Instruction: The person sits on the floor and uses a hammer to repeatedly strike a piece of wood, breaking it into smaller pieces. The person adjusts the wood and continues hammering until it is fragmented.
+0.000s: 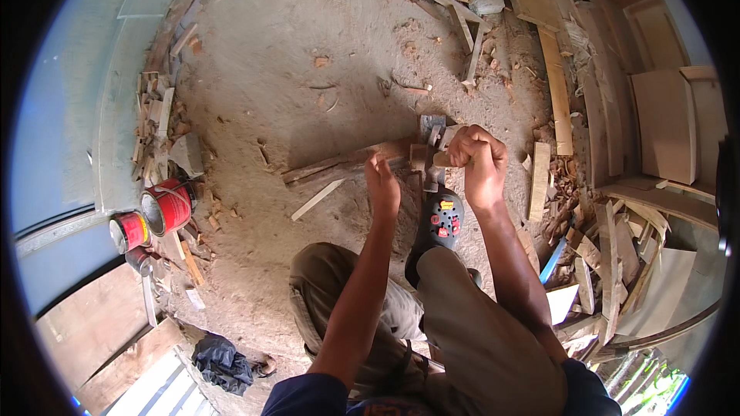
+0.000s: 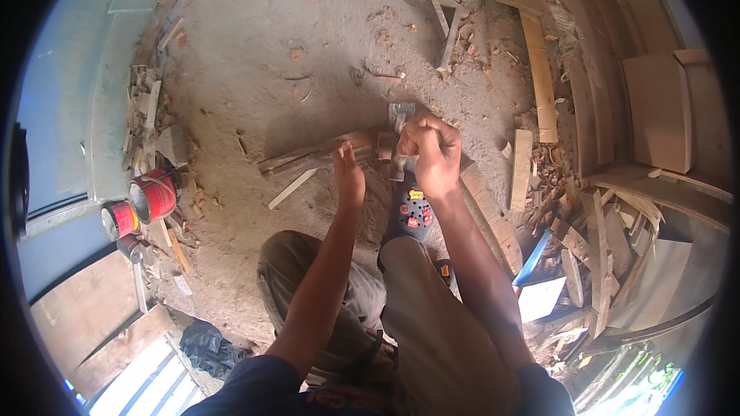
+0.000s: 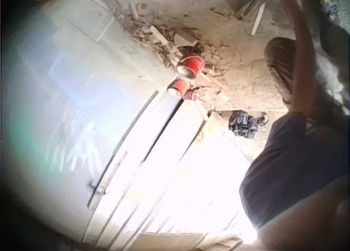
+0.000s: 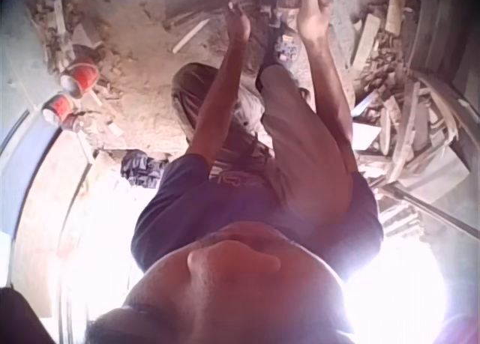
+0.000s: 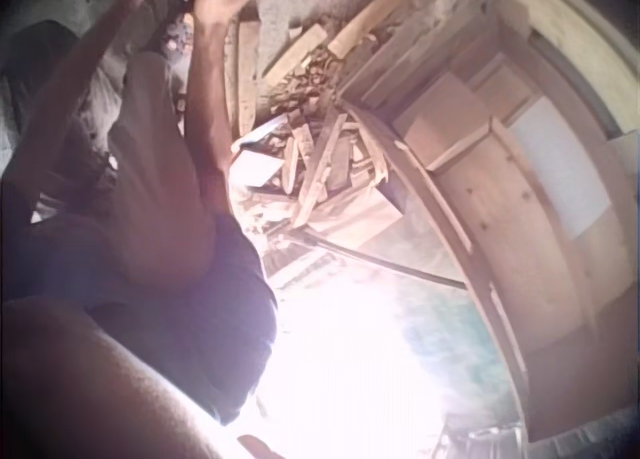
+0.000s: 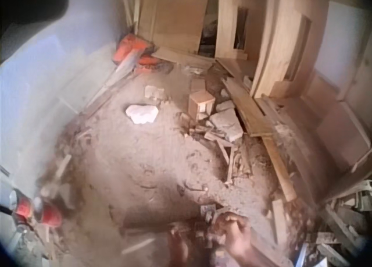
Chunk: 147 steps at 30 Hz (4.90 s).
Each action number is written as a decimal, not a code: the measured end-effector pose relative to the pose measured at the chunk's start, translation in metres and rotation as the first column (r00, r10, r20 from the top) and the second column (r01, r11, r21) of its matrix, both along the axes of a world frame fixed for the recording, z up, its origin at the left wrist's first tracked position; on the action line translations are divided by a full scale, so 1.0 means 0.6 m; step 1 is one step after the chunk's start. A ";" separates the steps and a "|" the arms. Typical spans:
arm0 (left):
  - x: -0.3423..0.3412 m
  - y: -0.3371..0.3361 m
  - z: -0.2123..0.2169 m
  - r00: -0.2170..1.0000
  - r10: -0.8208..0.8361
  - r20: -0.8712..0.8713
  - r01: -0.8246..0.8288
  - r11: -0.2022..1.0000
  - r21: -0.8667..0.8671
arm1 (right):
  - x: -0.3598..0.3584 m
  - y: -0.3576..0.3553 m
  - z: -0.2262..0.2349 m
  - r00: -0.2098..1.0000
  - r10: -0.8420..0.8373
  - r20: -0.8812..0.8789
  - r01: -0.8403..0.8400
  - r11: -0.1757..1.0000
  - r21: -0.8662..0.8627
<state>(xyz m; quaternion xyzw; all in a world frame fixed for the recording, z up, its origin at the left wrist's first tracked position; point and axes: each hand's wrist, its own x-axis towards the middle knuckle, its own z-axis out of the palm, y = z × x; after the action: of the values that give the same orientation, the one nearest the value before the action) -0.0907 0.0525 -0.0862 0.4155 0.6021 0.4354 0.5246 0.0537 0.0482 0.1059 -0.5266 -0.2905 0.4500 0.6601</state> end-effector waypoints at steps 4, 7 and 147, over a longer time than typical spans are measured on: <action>0.014 -0.033 0.000 0.985 -0.142 0.098 0.146 0.988 -0.042 | 0.010 0.005 0.011 0.999 0.004 -0.038 -0.004 1.000 -0.003; 0.039 -0.004 0.010 0.925 -0.261 0.275 0.301 0.947 -0.114 | 0.005 0.002 0.015 0.999 -0.008 -0.044 0.008 1.000 -0.009; 0.252 -0.033 0.205 0.817 -0.456 0.354 0.450 0.887 0.104 | 0.123 -0.061 0.032 0.978 -0.158 -0.136 0.163 0.986 0.027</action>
<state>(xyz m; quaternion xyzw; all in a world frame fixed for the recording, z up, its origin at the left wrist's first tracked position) 0.0606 0.0328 0.0370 0.4614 0.3735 0.3729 0.7132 0.1275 0.0119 0.1249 -0.5046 -0.2108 0.4237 0.7221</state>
